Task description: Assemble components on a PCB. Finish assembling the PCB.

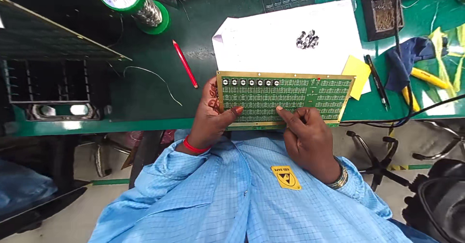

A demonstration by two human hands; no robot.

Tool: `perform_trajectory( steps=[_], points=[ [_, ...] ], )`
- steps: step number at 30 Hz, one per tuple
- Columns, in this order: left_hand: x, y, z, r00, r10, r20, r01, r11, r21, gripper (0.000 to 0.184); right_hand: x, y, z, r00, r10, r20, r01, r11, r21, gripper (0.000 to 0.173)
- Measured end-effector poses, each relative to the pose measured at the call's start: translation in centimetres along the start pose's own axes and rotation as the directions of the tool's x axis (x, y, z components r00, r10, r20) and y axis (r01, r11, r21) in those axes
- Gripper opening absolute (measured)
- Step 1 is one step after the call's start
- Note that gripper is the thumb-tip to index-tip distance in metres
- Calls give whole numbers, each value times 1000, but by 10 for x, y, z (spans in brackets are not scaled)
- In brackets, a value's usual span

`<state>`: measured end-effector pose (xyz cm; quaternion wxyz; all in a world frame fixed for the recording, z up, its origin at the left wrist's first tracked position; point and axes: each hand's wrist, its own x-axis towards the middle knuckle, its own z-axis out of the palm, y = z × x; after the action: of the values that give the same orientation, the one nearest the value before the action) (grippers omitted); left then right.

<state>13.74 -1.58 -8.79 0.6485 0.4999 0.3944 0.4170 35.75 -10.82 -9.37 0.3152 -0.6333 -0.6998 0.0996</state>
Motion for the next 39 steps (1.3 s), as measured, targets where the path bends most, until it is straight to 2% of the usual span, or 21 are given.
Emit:
perform_trajectory(
  steps=[12,21,39],
  points=[
    [0,-1,-1,1000,6,-6,-6,999,38,71,1,-3,-1,1000,-6,-8,5,996,-85,37],
    [1,-3,-2,1000,17,-4,-17,999,31,72,2,-14,-13,993,6,115,23,968,-248,48],
    [1,-4,-2,999,48,-14,-47,998,40,71,2,-12,-11,995,-23,96,43,977,-207,47]
  ],
)
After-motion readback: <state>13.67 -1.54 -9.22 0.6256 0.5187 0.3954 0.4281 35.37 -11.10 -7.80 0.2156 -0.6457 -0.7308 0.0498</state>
